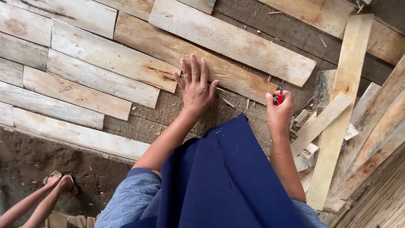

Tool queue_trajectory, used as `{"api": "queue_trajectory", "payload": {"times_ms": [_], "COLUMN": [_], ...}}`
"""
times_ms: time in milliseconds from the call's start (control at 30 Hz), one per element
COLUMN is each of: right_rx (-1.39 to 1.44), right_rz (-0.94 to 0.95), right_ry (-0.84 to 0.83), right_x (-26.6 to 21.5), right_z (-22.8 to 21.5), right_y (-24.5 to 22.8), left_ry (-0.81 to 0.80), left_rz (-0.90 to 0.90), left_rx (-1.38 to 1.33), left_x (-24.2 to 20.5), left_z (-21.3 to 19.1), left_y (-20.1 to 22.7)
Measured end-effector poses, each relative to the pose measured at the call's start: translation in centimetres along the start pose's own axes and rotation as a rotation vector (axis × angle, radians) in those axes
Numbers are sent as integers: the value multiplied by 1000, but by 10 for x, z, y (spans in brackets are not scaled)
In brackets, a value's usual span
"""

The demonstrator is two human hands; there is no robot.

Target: Trimming and attaching thin wood strips to a surface using a utility knife.

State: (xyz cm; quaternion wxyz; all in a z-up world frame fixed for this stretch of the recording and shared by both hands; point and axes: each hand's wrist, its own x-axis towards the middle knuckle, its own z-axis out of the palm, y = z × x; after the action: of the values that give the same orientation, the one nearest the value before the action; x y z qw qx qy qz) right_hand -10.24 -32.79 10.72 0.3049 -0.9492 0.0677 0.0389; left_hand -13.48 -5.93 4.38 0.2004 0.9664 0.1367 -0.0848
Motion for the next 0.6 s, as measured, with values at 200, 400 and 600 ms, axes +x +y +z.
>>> {"api": "queue_trajectory", "payload": {"times_ms": [200, 400, 600], "right_rx": [74, 198, 232], "right_rz": [199, 270, 272], "right_ry": [-25, -18, 0], "right_x": [4, 9, 17], "right_z": [-3, -10, -8], "right_y": [2, -18, -10], "left_ry": [-58, -64, -58], "left_rz": [-9, -12, -12], "left_rx": [-2, 24, 21], "left_x": [3, 4, 8], "left_z": [-8, -10, -6], "left_y": [2, 5, 4]}}
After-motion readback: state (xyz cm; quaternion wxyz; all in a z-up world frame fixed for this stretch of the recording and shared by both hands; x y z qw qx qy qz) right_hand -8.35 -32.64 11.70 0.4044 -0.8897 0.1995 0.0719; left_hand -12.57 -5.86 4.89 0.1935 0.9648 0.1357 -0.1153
